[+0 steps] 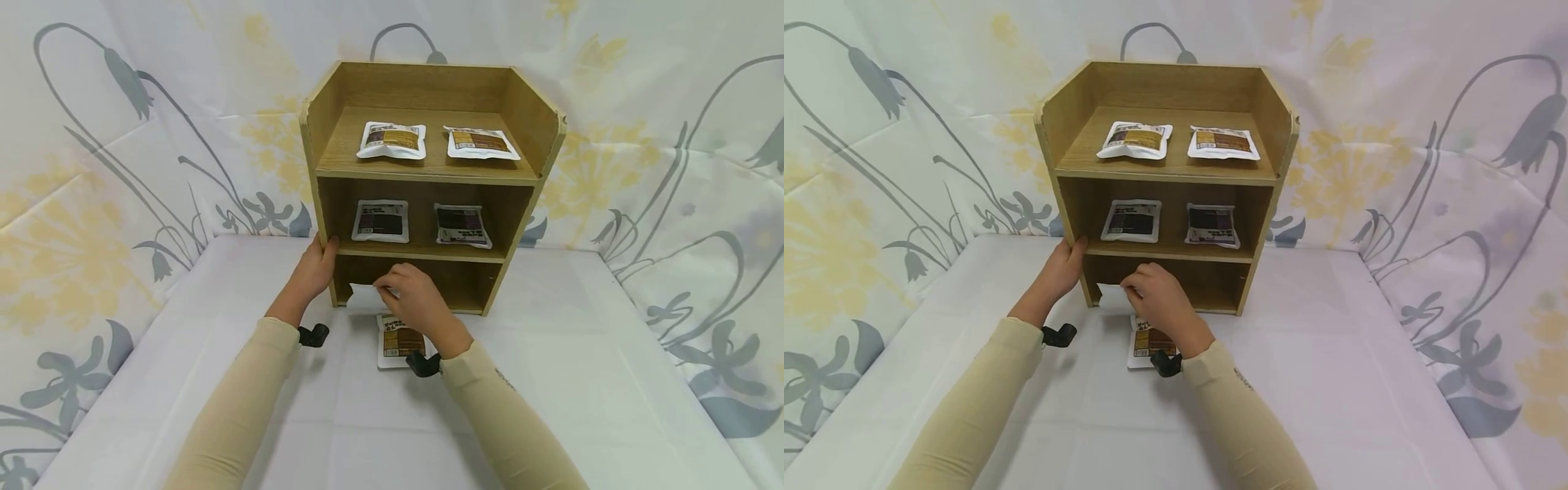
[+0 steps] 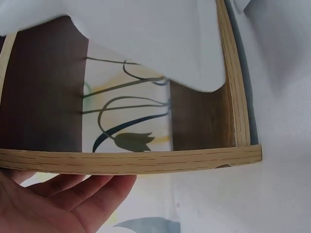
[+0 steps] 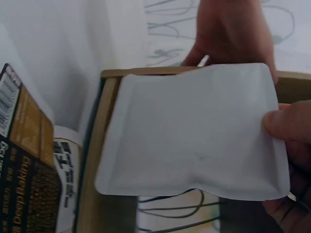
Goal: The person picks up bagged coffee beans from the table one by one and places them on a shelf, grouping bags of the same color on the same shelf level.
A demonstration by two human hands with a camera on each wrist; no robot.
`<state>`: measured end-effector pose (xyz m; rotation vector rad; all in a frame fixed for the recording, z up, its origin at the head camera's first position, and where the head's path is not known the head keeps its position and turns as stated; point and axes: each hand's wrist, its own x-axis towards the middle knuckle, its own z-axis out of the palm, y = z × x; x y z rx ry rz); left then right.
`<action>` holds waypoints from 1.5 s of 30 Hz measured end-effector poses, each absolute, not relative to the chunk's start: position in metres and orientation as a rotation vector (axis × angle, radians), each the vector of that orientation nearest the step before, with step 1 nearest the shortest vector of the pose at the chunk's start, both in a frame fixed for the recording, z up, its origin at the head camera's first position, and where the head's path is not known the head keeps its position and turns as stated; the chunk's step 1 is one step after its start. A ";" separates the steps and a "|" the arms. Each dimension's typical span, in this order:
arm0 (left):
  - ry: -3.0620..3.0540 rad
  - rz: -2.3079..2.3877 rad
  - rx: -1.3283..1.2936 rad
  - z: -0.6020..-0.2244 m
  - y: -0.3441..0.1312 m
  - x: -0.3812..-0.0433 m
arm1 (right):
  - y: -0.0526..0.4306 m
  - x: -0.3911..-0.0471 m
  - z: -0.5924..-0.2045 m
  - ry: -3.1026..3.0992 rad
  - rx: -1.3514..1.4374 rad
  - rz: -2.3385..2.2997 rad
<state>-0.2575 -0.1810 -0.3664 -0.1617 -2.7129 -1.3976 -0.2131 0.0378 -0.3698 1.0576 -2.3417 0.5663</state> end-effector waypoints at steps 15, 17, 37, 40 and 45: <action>-2.719 -1.397 -0.157 -0.363 -0.178 -0.255 | 0.029 -0.223 -0.395 -2.333 0.967 0.532; -2.722 -1.400 -0.150 -0.363 -0.178 -0.255 | 0.027 -0.222 -0.397 -2.344 0.967 0.528; -2.745 -1.410 -0.149 -0.365 -0.180 -0.257 | 0.013 -0.227 -0.408 -2.652 0.937 0.419; -2.741 -1.410 -0.151 -0.365 -0.180 -0.257 | 0.011 -0.231 -0.409 -2.678 0.940 0.397; -2.735 -1.414 -0.154 -0.366 -0.181 -0.257 | 0.007 -0.237 -0.410 -2.746 0.935 0.399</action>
